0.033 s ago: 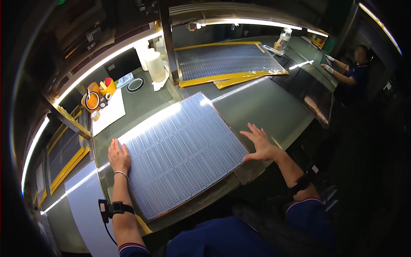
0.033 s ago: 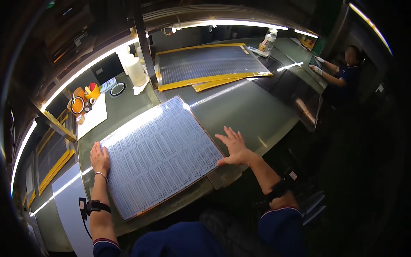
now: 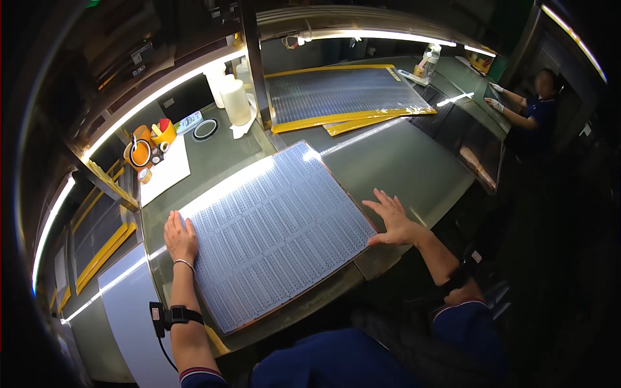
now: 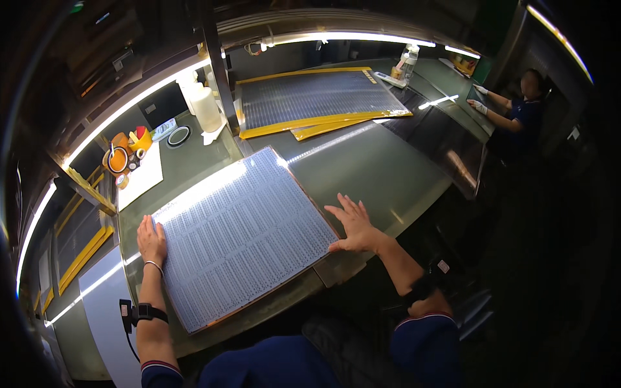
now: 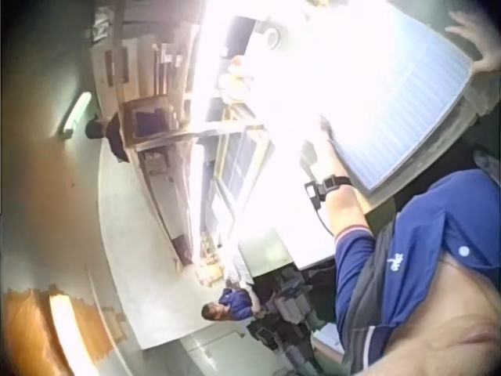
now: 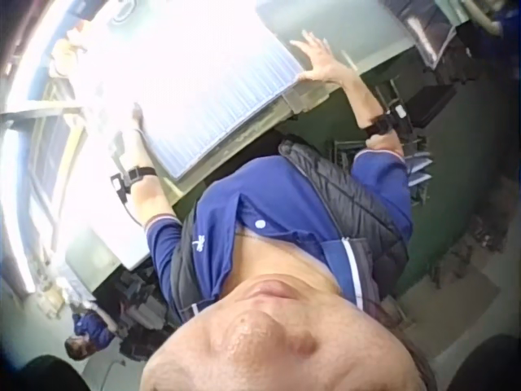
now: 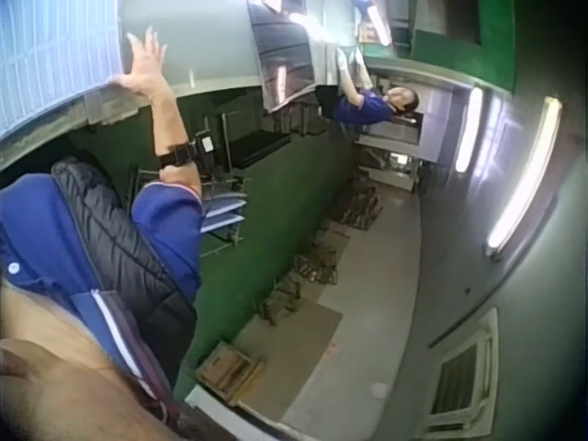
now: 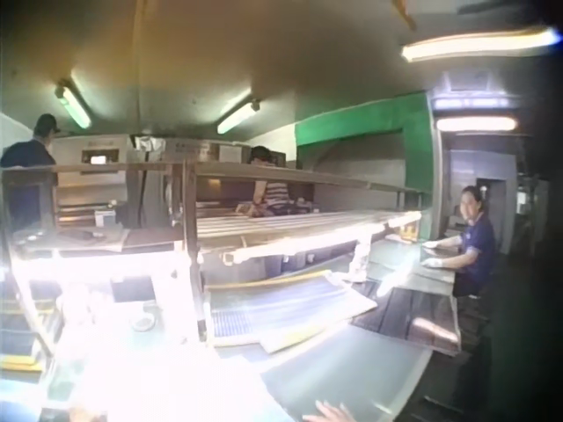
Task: Inspecting large technical sheets on a light table and sorting them into vertical racks.
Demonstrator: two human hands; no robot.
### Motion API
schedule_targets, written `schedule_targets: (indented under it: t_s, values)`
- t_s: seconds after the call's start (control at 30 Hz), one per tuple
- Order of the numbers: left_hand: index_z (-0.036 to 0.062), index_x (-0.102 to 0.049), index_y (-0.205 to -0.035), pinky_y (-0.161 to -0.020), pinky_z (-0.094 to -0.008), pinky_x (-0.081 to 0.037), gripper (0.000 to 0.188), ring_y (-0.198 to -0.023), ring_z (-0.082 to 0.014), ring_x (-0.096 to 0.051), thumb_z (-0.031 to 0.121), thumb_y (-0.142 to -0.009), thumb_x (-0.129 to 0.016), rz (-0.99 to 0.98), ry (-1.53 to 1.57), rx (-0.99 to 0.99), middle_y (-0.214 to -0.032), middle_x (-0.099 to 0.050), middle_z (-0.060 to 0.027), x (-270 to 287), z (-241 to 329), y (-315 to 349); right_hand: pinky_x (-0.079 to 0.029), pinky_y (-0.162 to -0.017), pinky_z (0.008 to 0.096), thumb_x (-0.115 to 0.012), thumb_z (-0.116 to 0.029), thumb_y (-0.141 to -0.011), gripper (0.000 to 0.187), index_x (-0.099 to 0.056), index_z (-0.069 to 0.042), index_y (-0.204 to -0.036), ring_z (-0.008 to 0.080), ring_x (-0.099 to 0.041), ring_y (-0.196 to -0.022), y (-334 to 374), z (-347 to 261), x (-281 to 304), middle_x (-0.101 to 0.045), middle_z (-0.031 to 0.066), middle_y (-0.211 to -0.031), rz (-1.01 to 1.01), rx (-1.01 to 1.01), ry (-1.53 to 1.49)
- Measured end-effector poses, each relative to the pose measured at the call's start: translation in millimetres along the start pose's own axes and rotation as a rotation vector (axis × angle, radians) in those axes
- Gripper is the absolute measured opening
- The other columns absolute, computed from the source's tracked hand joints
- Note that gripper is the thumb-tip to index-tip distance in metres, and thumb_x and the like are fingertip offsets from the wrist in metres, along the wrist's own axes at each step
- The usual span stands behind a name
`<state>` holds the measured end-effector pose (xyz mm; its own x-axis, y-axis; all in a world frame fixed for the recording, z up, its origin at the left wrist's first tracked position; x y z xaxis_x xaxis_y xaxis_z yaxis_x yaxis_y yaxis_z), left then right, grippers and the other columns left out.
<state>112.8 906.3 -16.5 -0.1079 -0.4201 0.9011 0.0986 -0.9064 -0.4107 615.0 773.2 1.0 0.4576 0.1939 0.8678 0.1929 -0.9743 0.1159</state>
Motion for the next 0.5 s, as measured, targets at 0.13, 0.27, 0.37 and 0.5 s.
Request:
schedule_targets:
  t_s: [0.13, 0.27, 0.37, 0.5]
  values:
    - [-0.0016, -0.043, -0.130, -0.106, -0.0390, -0.028, 0.050, -0.127, -0.0297, -0.037, 0.031, -0.092, -0.042, -0.067, 0.001, 0.052, -0.137, -0.041, -0.0163, 6, -10, 1, 0.002, -0.109, 0.0568, -0.070, -0.050, -0.070, 0.087, -0.033, -0.015, -0.140, 0.0374, -0.004, -0.139, -2, -27, -1, -0.014, 0.0220, -0.149, -0.007, -0.012, 0.207]
    - [-0.0006, -0.031, -0.138, -0.112, -0.0409, -0.014, 0.066, -0.137, -0.0273, -0.022, 0.045, -0.092, -0.039, -0.169, -0.018, -0.039, -0.146, -0.027, -0.0161, 4, 1, -5, 0.001, -0.109, 0.0571, -0.053, -0.054, -0.083, 0.076, -0.029, -0.013, -0.143, 0.0371, -0.007, -0.139, -19, -134, -75, -0.020, 0.0194, -0.148, -0.232, 0.565, 0.225]
    - [0.0003, -0.025, -0.141, -0.113, -0.0419, -0.007, 0.075, -0.140, -0.0257, -0.015, 0.054, -0.090, -0.037, -0.275, -0.023, -0.027, -0.150, -0.019, -0.0157, 0, 5, -8, 0.000, -0.110, 0.0528, -0.047, -0.050, -0.089, 0.067, -0.030, -0.013, -0.142, 0.0329, -0.011, -0.140, -59, -182, -101, -0.019, 0.0166, -0.149, -0.274, 0.853, 0.112]
    - [0.0000, -0.026, -0.141, -0.113, -0.0443, -0.009, 0.074, -0.139, -0.0270, -0.016, 0.051, -0.089, -0.042, -0.241, 0.057, -0.066, -0.149, -0.021, -0.0167, 11, 19, -5, -0.003, -0.112, 0.0497, -0.034, -0.055, -0.091, 0.069, -0.026, -0.010, -0.143, 0.0280, -0.012, -0.140, -186, -118, -71, -0.017, 0.0106, -0.151, 0.019, 0.498, 0.248]
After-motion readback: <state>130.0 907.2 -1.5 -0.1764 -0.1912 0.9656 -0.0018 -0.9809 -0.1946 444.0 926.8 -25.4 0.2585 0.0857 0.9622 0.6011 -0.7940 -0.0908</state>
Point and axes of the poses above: each hand's wrist, its own y-axis away from the middle knuckle, its own x-axis out of the back of the hand, z = x × y, the point moved 8 cm from there along -y, towards the middle knuckle
